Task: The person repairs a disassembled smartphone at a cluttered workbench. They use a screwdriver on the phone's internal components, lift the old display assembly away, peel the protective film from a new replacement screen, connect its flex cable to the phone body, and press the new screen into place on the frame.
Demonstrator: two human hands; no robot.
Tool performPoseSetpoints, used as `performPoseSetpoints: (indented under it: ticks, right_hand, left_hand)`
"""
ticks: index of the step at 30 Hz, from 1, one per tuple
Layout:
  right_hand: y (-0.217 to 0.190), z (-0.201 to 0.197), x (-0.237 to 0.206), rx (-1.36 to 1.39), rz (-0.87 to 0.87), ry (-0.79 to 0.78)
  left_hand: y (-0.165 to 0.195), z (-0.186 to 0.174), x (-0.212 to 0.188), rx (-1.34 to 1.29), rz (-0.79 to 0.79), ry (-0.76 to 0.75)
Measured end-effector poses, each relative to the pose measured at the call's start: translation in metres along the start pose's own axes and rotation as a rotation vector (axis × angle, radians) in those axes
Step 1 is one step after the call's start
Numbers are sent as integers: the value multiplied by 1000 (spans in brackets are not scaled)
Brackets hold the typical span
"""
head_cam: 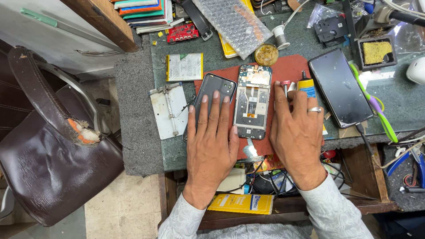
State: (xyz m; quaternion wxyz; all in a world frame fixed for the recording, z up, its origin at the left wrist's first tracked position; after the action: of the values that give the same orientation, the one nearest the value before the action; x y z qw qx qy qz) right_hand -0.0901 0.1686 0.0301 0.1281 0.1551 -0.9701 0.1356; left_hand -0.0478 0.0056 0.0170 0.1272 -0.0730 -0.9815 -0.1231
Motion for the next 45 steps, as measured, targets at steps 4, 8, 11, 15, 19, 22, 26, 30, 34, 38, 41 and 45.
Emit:
performPoseSetpoints:
  ticks: [4, 8, 11, 15, 19, 22, 26, 30, 34, 38, 41, 45]
  right_hand:
    - [-1, -1, 0, 3, -12, 20]
    - [0, 0, 0, 0, -11, 15]
    - [0, 0, 0, -1, -5, 11]
    - [0, 0, 0, -9, -2, 6]
    - [-1, -3, 1, 55, -9, 21]
    - [1, -12, 5, 165, -11, 49]
    - [9, -35, 6, 404, 46, 89]
    - [15, -50, -3, 842, 187, 128]
    - [10, -48, -11, 1281, 300, 163]
    - [2, -41, -18, 1473, 316, 192]
    - [0, -37, -22, 1498, 326, 194]
    - [-1, -31, -26, 1386, 307, 173]
  left_hand:
    - [0, 1, 1, 12, 1, -7]
    - [0, 1, 0, 21, 1, 3]
    - [0, 1, 0, 19, -1, 2]
    - [-1, 3, 0, 7, -2, 4]
    - [-2, 1, -2, -30, -6, 26]
    - [-3, -2, -2, -83, -14, 83]
    - [-3, -12, -3, -105, -2, 189]
    - [0, -29, -6, -166, -19, 322]
    - [9, -37, -3, -312, -33, 326]
    - [14, -41, 2, -449, -18, 340]
    - [15, -46, 0, -465, -12, 343]
    - [14, -49, -6, -452, 12, 363]
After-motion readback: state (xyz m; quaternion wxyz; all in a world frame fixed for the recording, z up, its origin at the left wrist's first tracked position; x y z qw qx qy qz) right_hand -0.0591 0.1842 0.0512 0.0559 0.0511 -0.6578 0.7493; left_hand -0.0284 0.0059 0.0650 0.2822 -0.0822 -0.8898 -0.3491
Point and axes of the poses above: each hand's wrist, its own x-axis towards the middle knuckle, its own z-axis out of the palm, y = z × x, the point moved 5 cm from there along x, towards the middle knuckle, and after that the axes turned 8 degrees about x, right-handed, at the moved point
